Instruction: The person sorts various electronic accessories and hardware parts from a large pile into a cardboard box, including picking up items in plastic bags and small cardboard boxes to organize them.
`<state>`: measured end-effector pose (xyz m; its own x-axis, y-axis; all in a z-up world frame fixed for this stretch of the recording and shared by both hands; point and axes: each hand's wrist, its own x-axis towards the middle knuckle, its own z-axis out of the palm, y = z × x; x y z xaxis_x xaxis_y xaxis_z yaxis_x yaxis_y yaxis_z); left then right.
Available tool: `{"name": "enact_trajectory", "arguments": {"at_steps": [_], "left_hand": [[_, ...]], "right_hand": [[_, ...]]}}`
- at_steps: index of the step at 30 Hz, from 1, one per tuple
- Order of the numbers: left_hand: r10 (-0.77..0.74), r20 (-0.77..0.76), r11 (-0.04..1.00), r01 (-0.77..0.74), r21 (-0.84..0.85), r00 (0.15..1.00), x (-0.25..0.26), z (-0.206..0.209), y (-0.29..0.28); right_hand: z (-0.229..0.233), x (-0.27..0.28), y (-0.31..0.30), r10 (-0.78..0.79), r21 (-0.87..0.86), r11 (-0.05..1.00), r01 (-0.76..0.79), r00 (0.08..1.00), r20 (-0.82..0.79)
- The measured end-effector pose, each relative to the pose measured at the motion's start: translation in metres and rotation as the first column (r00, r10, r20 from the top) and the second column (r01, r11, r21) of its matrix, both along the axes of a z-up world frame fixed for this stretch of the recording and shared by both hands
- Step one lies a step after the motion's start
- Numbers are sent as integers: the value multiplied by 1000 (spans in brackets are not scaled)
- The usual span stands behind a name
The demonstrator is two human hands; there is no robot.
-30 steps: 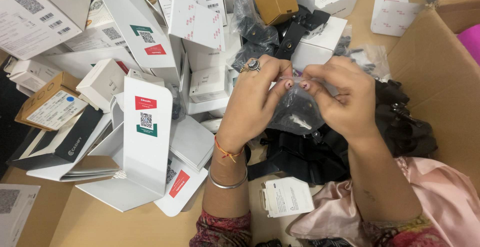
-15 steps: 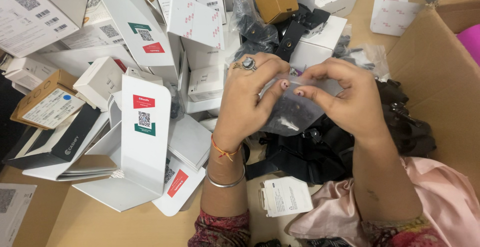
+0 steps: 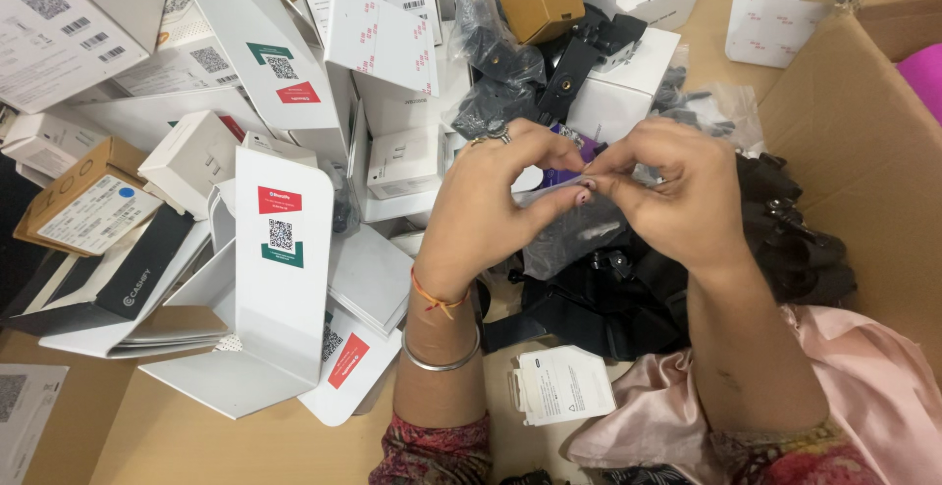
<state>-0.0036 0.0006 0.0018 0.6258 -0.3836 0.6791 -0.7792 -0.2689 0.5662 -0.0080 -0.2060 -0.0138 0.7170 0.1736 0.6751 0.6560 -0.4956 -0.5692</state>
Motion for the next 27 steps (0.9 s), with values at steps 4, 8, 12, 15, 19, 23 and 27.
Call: {"name": "enact_trajectory", "arguments": {"at_steps": [4, 8, 12, 15, 19, 23, 27], "left_hand": [[138, 29, 984, -141, 105, 990, 4, -7, -3], [175, 127, 970, -193, 147, 976, 4, -6, 2], [188, 134, 965, -208, 161, 973, 2, -3, 10], [194, 226, 973, -216, 80, 955, -2, 2, 21], [236, 147, 966, -248, 67, 960, -9, 2, 29], [302, 113, 949, -310, 60, 947, -4, -3, 31], [351, 36, 924, -353, 149, 936, 3, -5, 29]], "right_hand": [[1, -1, -1, 5, -13, 1000, -5, 1000, 0], [1, -1, 0, 45, -8, 999, -45, 999, -15], [-1, 2, -2, 98, 11, 995, -98, 994, -40], [-1, 3, -9, 111, 14, 994, -110, 990, -87], [-7, 5, -10, 234, 132, 966, -222, 969, -79], [-12, 5, -4, 240, 162, 960, -227, 968, -67], [-10, 4, 14, 159, 232, 965, -122, 976, -150]]}}
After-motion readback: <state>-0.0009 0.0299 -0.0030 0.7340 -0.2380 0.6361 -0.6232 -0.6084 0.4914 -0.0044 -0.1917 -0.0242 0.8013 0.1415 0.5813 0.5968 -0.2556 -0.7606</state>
